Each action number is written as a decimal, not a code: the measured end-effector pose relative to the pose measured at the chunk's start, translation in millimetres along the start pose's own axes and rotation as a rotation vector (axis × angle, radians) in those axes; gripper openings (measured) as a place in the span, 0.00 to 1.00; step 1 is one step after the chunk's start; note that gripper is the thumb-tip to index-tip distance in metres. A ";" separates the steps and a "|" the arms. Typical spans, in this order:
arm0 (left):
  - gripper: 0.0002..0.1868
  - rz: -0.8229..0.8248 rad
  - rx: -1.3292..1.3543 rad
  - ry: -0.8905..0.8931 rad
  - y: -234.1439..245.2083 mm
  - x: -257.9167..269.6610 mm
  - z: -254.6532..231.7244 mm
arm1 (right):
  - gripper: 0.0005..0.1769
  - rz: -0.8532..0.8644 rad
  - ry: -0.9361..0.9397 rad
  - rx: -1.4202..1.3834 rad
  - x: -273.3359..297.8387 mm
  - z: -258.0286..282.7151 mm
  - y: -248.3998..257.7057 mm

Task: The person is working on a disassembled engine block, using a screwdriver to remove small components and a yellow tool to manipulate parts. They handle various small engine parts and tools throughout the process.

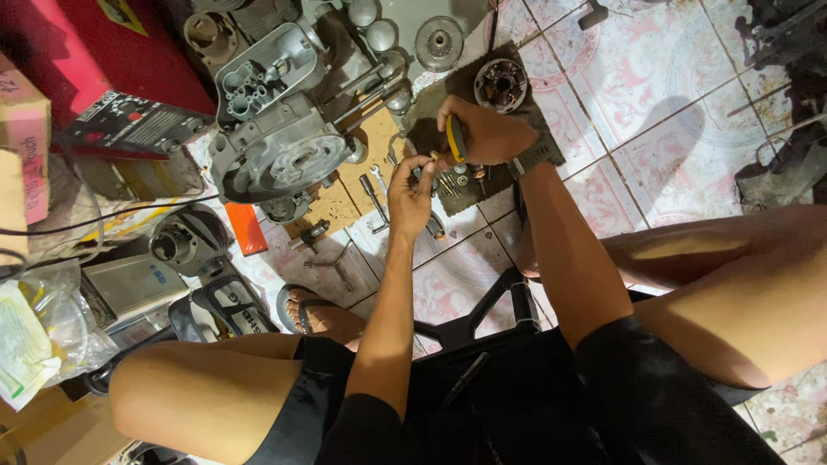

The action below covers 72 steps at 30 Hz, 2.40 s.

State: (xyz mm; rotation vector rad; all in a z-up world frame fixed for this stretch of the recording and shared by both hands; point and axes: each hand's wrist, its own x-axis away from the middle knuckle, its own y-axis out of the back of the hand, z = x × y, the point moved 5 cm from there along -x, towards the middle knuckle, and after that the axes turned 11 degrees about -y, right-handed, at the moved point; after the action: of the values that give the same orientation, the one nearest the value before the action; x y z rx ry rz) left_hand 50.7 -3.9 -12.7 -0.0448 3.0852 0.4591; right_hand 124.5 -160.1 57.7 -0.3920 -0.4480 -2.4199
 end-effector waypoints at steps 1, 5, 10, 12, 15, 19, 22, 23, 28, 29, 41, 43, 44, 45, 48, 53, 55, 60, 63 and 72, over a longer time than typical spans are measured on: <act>0.05 0.004 0.000 0.002 0.1 0.3 -6.2 | 0.28 -0.002 -0.003 -0.003 -0.6 -4.1 -0.1; 0.05 0.038 -0.055 0.078 -2.5 -0.5 -5.4 | 0.33 -0.022 -0.151 0.023 -4.6 -31.0 -2.1; 0.05 0.062 -0.152 0.217 -15.1 4.7 53.7 | 0.31 -0.063 -0.271 0.072 -0.1 -67.0 -9.1; 0.04 0.057 -0.280 0.256 -26.7 12.4 112.0 | 0.28 -0.123 -0.301 0.073 1.1 -87.8 -10.6; 0.05 0.170 -0.347 0.379 -56.2 23.1 185.5 | 0.29 -0.196 -0.375 -0.039 -3.3 -127.6 -12.5; 0.05 0.183 -0.427 0.506 -48.9 21.3 132.4 | 0.31 -0.248 -0.424 -0.104 -1.9 -136.5 -11.2; 0.05 0.252 -0.559 0.581 -65.1 27.7 193.8 | 0.27 -0.268 -0.438 -0.138 -5.4 -142.5 -8.8; 0.05 0.267 -0.586 0.598 -76.7 34.5 241.8 | 0.29 -0.270 -0.463 -0.135 -7.8 -148.9 -9.0; 0.14 0.202 -0.565 0.741 -53.8 7.8 124.9 | 0.30 -0.305 -0.507 -0.186 -15.6 -166.1 -16.6; 0.14 0.165 -0.537 0.695 -53.7 6.1 122.3 | 0.28 -0.307 -0.493 -0.217 -14.2 -164.2 -17.2; 0.24 0.261 -0.525 0.596 -47.5 -5.4 99.0 | 0.29 -0.400 -0.477 -0.149 -15.6 -184.3 -25.8; 0.25 0.353 -0.565 0.583 -49.3 -2.5 109.0 | 0.30 -0.411 -0.463 -0.115 -12.8 -178.1 -26.8; 0.23 0.331 -0.568 0.548 -53.0 2.5 134.1 | 0.27 -0.449 -0.441 -0.087 -10.5 -170.8 -27.9; 0.21 0.307 -0.570 0.512 -56.6 6.2 159.2 | 0.24 -0.486 -0.415 -0.058 -9.1 -163.1 -28.4; 0.20 0.238 -0.578 0.401 -68.2 15.7 231.3 | 0.24 -0.495 -0.382 0.066 -4.0 -150.1 -36.7; 0.23 0.173 -0.202 0.712 -24.7 5.4 113.6 | 0.22 -0.626 -0.261 0.155 1.4 -182.6 -67.5; 0.22 0.110 -0.056 0.762 -15.3 3.8 85.3 | 0.22 -0.628 -0.312 0.186 7.3 -183.2 -78.2; 0.24 0.198 0.056 0.729 -16.1 10.1 84.1 | 0.21 -0.601 -0.548 0.294 15.3 -213.3 -104.7; 0.20 0.053 0.246 0.630 -21.9 15.2 103.5 | 0.13 -0.526 -0.716 -0.062 13.1 -206.0 -102.5; 0.24 0.109 0.140 0.572 -20.6 19.0 145.4 | 0.26 -0.456 -0.451 0.365 12.7 -206.3 -108.6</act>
State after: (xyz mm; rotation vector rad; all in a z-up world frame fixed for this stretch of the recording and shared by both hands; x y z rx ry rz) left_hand 34.9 18.3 -158.2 -0.0047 3.6890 0.2646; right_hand 11.4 -171.1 -146.4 -0.7380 -1.2751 -2.5888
